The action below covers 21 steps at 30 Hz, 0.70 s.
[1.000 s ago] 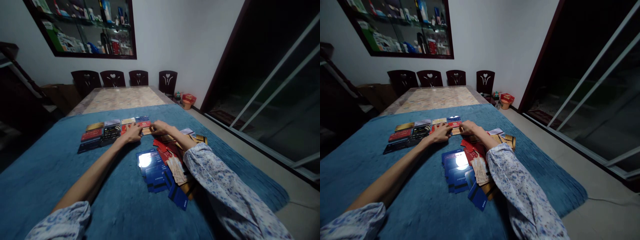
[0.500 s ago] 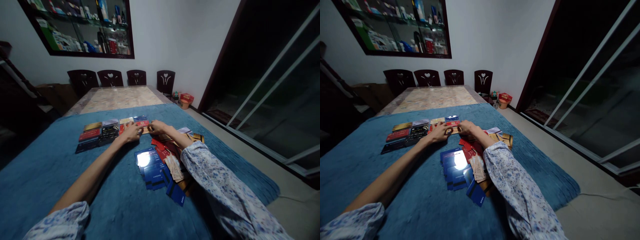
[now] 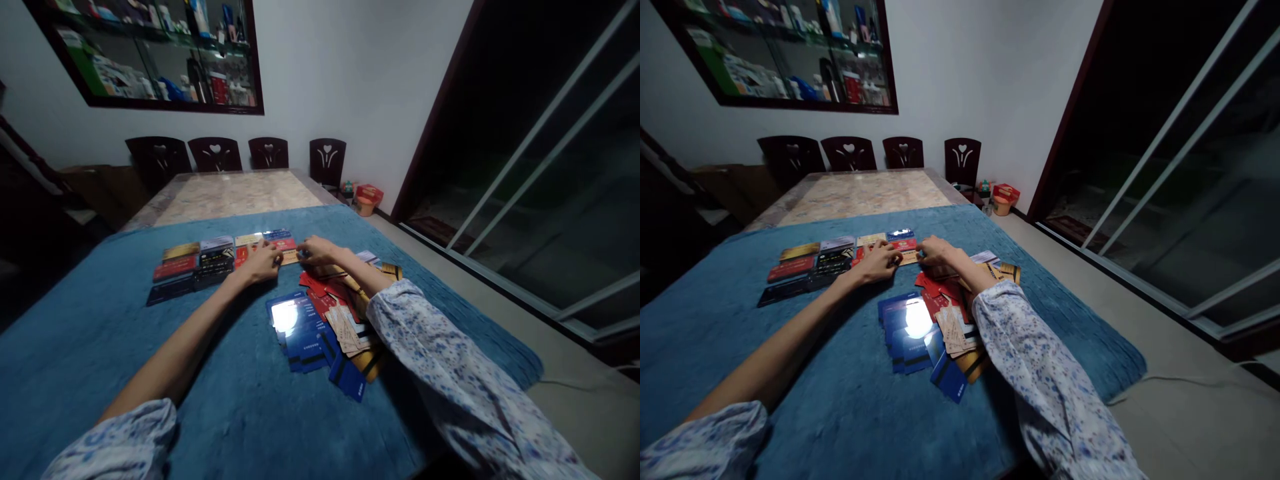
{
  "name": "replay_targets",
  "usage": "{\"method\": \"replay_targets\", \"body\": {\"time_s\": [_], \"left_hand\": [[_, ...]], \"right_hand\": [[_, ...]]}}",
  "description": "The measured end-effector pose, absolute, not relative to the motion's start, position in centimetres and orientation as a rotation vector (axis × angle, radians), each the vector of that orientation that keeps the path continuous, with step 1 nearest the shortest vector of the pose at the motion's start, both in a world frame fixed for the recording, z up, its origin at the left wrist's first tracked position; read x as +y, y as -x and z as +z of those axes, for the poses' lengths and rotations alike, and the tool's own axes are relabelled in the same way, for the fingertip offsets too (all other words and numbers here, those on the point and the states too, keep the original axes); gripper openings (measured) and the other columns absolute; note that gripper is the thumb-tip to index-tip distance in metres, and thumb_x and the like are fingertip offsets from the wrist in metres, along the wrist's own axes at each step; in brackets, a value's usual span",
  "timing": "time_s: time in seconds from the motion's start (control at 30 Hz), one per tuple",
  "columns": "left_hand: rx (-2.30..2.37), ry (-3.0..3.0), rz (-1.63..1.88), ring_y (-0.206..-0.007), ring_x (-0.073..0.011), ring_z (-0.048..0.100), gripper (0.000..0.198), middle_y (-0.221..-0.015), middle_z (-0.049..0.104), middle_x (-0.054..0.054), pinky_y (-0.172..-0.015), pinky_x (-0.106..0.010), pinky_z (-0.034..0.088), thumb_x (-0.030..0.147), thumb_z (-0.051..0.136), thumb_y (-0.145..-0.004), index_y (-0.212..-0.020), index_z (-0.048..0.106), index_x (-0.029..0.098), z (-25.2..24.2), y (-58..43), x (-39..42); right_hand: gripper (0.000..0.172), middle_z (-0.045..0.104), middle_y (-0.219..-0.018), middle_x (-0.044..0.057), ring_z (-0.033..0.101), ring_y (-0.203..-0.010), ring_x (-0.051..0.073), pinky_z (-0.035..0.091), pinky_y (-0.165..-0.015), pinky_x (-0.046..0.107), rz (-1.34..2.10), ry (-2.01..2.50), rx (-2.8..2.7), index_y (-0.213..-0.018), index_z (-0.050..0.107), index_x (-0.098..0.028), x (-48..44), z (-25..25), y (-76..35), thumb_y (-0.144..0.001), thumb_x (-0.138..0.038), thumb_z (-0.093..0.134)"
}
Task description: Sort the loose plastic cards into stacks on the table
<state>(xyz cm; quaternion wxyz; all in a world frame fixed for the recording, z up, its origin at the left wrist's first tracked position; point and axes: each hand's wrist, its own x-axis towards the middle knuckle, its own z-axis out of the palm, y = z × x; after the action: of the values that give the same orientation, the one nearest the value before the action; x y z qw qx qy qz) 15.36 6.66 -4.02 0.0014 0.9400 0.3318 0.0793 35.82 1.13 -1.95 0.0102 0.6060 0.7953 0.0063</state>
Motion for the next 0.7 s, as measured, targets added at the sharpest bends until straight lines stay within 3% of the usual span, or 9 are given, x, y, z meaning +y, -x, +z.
{"method": "replay_targets", "body": {"time_s": [0.23, 0.5, 0.7], "left_hand": [[1.009, -2.997, 0.241, -0.126, -0.0380, 0.043, 0.026, -0.112, 0.070, -0.012, -0.098, -0.063, 0.034, 0.018, 0.049, -0.084, -0.095, 0.072, 0.022, -4.0, -15.4, 6.7], [0.954, -3.055, 0.345, -0.126, -0.0385, 0.044, 0.029, -0.112, 0.070, -0.014, -0.100, -0.063, 0.032, 0.029, 0.045, -0.091, -0.097, 0.073, 0.020, -4.1, -15.1, 6.5], [0.921, -3.046, 0.475, -0.128, -0.0398, 0.042, 0.031, -0.119, 0.068, -0.014, -0.100, -0.063, 0.031, 0.030, 0.046, -0.092, -0.103, 0.073, 0.020, -4.1, -15.6, 5.8]], "right_hand": [[0.033, 0.074, -0.117, 0.011, 0.063, -0.107, 0.023, 0.042, -0.081, 0.027, 0.008, -1.936, 2.530, -0.121, 0.073, -0.018, -1.1, -1.6, -38.3, -0.090, -0.022, 0.062], [0.023, 0.074, -0.099, 0.009, 0.059, -0.091, 0.021, 0.037, -0.078, 0.029, 0.085, -1.963, 2.682, -0.101, 0.079, -0.019, -4.0, -2.9, -41.4, -0.088, -0.015, 0.060], [0.020, 0.071, -0.094, 0.009, 0.055, -0.088, 0.020, 0.036, -0.078, 0.031, 0.085, -1.997, 2.789, -0.095, 0.078, -0.019, -6.9, -3.5, -43.2, -0.093, -0.020, 0.058]]}}
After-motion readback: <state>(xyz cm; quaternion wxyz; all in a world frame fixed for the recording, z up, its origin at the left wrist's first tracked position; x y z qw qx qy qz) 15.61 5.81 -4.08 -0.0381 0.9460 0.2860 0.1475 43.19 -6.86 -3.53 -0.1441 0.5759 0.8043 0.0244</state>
